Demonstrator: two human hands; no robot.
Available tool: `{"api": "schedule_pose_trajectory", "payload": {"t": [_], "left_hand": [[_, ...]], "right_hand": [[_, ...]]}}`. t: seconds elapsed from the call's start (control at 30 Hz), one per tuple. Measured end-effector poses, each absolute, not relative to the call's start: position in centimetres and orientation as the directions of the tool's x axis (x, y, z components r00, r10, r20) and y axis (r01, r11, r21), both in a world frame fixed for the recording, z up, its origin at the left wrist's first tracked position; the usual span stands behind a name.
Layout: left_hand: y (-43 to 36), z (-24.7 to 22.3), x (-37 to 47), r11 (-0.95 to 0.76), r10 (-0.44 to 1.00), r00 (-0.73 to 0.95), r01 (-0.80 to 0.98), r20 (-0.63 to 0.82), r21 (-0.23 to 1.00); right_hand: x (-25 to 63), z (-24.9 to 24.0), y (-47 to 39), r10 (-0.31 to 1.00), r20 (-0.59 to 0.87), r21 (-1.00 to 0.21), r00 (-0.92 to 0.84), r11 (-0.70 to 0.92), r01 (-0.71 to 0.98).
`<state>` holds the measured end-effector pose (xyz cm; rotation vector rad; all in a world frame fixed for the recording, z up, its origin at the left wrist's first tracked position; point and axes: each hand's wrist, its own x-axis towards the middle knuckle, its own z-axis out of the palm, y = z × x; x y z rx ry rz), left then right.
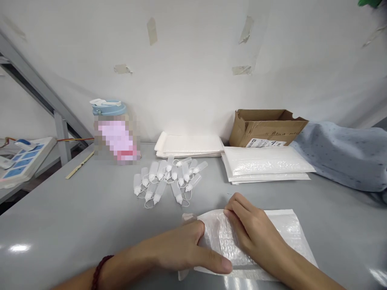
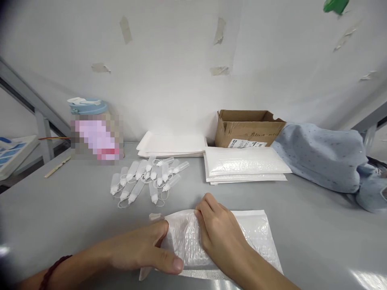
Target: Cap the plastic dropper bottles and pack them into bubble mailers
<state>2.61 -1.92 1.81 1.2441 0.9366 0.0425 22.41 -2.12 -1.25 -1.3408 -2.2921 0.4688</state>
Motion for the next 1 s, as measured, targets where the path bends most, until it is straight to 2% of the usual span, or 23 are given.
{"api": "schedule_pose_trajectory", "payload": {"t": [0.13,0.33,0.4,0.47,0.53,0.57,0.63,0.7,0.83,1.0], "left_hand": [[-2.3,1.5,2.8,0.244,0.551,0.59,0.562,-0.59,0.79],[-2.2,1.1,2.8,0.112,0.745,0.537,0.483,-0.395,0.869],[-1.9,1.3,2.3,0.054,0.831,0.42,0.591,-0.364,0.805],[-1.7,1.5,1.6,0.018,0.874,0.315,0.74,-0.371,0.672],[-1.6,1.4,1.0,-0.003,0.882,0.273,0.818,-0.384,0.575],[-1.6,1.2,0.7,0.002,0.876,0.269,0.828,-0.4,0.561],[-1.6,0.7,0.3,0.037,0.854,0.278,0.811,-0.439,0.584],[-1.6,0.2,0.2,0.071,0.825,0.304,0.78,-0.476,0.621],[-1.5,0.3,0.7,0.093,0.81,0.338,0.733,-0.479,0.674],[-1.3,1.1,2.0,0.011,0.871,0.345,0.699,-0.351,0.715]], "right_hand": [[22.5,-1.4,-2.0,0.87,0.202,-0.463,-0.449,0.489,0.739],[23.7,-1.8,-0.4,0.893,0.172,-0.329,-0.416,0.45,0.83],[24.1,-1.5,-0.1,0.896,0.213,-0.265,-0.391,0.438,0.859],[24.1,-0.9,-0.3,0.853,0.332,-0.239,-0.402,0.489,0.839],[23.6,-0.3,-1.0,0.775,0.412,-0.254,-0.479,0.603,0.756],[23.3,-0.1,-1.4,0.74,0.401,-0.271,-0.539,0.658,0.702],[22.6,0.0,-2.2,0.692,0.289,-0.297,-0.661,0.721,0.626],[22.1,-0.3,-2.7,0.687,0.205,-0.305,-0.697,0.721,0.622],[21.9,-0.8,-2.9,0.74,0.14,-0.386,-0.658,0.653,0.652],[22.3,-0.6,-2.9,0.754,0.116,-0.425,-0.647,0.626,0.654]]}}
